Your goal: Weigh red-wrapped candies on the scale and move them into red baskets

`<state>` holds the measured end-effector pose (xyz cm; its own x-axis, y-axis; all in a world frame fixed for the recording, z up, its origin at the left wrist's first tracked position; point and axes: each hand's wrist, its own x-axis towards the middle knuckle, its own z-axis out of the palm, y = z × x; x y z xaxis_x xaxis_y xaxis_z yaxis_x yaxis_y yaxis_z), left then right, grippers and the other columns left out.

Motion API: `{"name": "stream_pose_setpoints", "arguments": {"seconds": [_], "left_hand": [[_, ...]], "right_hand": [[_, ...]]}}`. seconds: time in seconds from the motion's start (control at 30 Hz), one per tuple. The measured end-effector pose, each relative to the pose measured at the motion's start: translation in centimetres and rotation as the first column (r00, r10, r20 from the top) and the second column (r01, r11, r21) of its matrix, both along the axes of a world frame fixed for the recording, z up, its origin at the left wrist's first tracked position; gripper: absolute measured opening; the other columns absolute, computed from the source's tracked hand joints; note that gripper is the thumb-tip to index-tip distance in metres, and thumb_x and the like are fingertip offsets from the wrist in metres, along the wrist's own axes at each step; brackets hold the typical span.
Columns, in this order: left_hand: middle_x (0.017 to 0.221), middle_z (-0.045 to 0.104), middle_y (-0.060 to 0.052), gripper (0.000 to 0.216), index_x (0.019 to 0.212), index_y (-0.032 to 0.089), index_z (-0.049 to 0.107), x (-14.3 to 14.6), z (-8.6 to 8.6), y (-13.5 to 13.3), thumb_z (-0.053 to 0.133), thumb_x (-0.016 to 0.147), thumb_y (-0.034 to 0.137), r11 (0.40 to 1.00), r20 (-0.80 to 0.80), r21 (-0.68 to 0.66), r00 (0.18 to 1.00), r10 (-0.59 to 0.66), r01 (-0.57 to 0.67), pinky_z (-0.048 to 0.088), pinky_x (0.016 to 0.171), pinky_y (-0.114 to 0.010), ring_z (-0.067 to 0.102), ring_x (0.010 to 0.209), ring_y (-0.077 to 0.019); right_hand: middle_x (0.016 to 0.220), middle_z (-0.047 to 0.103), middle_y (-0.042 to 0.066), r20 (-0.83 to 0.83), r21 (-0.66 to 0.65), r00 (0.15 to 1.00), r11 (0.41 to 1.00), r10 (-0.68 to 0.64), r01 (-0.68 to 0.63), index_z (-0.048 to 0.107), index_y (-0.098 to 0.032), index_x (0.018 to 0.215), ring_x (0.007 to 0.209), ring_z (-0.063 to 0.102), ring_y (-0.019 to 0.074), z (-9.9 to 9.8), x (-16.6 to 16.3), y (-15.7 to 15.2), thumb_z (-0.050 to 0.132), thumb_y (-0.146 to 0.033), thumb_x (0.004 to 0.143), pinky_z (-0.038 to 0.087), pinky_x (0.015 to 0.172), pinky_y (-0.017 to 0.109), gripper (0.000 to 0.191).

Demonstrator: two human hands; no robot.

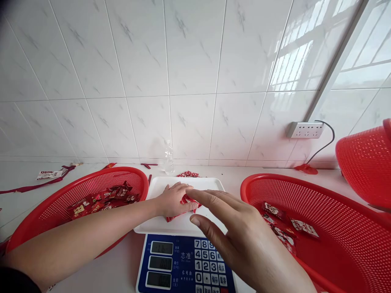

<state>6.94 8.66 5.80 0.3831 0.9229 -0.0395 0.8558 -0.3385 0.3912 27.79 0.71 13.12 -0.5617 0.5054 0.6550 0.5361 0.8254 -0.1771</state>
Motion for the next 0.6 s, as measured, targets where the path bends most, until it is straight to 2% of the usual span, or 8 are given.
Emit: {"name": "stream_pose_setpoints", "arguments": {"seconds": [0.1,0.23,0.33,0.47,0.53,0.6], "left_hand": [[0.148,0.034,-0.013,0.071,0.139,0.025,0.036,0.8,-1.0,0.1,0.033,0.083,0.068,0.997,-0.006,0.044,0.998,0.059,-0.058,0.014,0.105,-0.067,0.020,0.138,-0.0357],[0.150,0.031,-0.012,0.068,0.137,0.026,0.039,1.2,-1.7,0.3,0.034,0.083,0.066,0.997,-0.042,0.073,0.998,0.038,-0.035,0.012,0.106,-0.066,0.021,0.138,-0.0353],[0.154,0.025,-0.010,0.067,0.141,0.027,0.034,0.7,-1.5,0.4,0.039,0.083,0.061,0.998,-0.038,0.037,0.998,-0.051,0.052,0.010,0.109,-0.061,0.016,0.141,-0.0326],[0.157,0.016,-0.008,0.073,0.145,0.029,0.027,-0.3,-0.7,0.6,0.046,0.081,0.059,0.974,-0.036,-0.039,0.973,-0.226,0.225,0.000,0.111,-0.059,0.006,0.144,-0.0303],[0.157,0.016,-0.007,0.076,0.145,0.029,0.027,-0.4,-0.3,0.5,0.047,0.080,0.063,0.964,-0.044,-0.064,0.964,-0.261,0.258,-0.004,0.111,-0.059,0.003,0.144,-0.0311],[0.157,0.016,-0.009,0.079,0.145,0.028,0.029,-0.2,0.0,0.4,0.044,0.079,0.069,0.968,-0.056,-0.078,0.969,-0.242,0.237,-0.007,0.110,-0.061,0.001,0.144,-0.0333]], "right_hand": [[0.100,0.072,0.003,-0.002,-0.007,1.000,1.000,0.003,-0.003,0.055,-0.028,0.124,0.082,0.070,0.0157,0.0,-0.1,0.0,0.050,-0.034,0.092,0.057,0.070,0.024,0.032],[0.105,0.071,0.003,0.014,-0.015,1.000,1.000,-0.007,0.007,0.052,-0.029,0.127,0.087,0.069,0.0165,-0.2,0.1,0.1,0.050,-0.033,0.092,0.057,0.071,0.024,0.035],[0.104,0.071,0.003,0.014,-0.011,1.000,1.000,-0.005,0.005,0.052,-0.028,0.126,0.086,0.069,0.0150,-0.3,0.1,0.1,0.050,-0.033,0.093,0.057,0.071,0.022,0.034],[0.101,0.072,0.002,0.006,-0.011,1.000,1.000,-0.009,0.009,0.054,-0.028,0.125,0.085,0.069,0.0154,-0.2,0.2,0.1,0.050,-0.034,0.092,0.057,0.069,0.022,0.033],[0.102,0.072,0.003,0.004,-0.007,1.000,1.000,-0.015,0.015,0.055,-0.028,0.125,0.085,0.069,0.0162,-0.2,0.2,0.1,0.051,-0.034,0.092,0.057,0.069,0.022,0.034],[0.103,0.071,0.003,0.001,-0.003,1.000,1.000,-0.013,0.013,0.054,-0.028,0.126,0.085,0.070,0.0164,-0.2,0.2,0.1,0.051,-0.033,0.092,0.057,0.068,0.023,0.034]]}}
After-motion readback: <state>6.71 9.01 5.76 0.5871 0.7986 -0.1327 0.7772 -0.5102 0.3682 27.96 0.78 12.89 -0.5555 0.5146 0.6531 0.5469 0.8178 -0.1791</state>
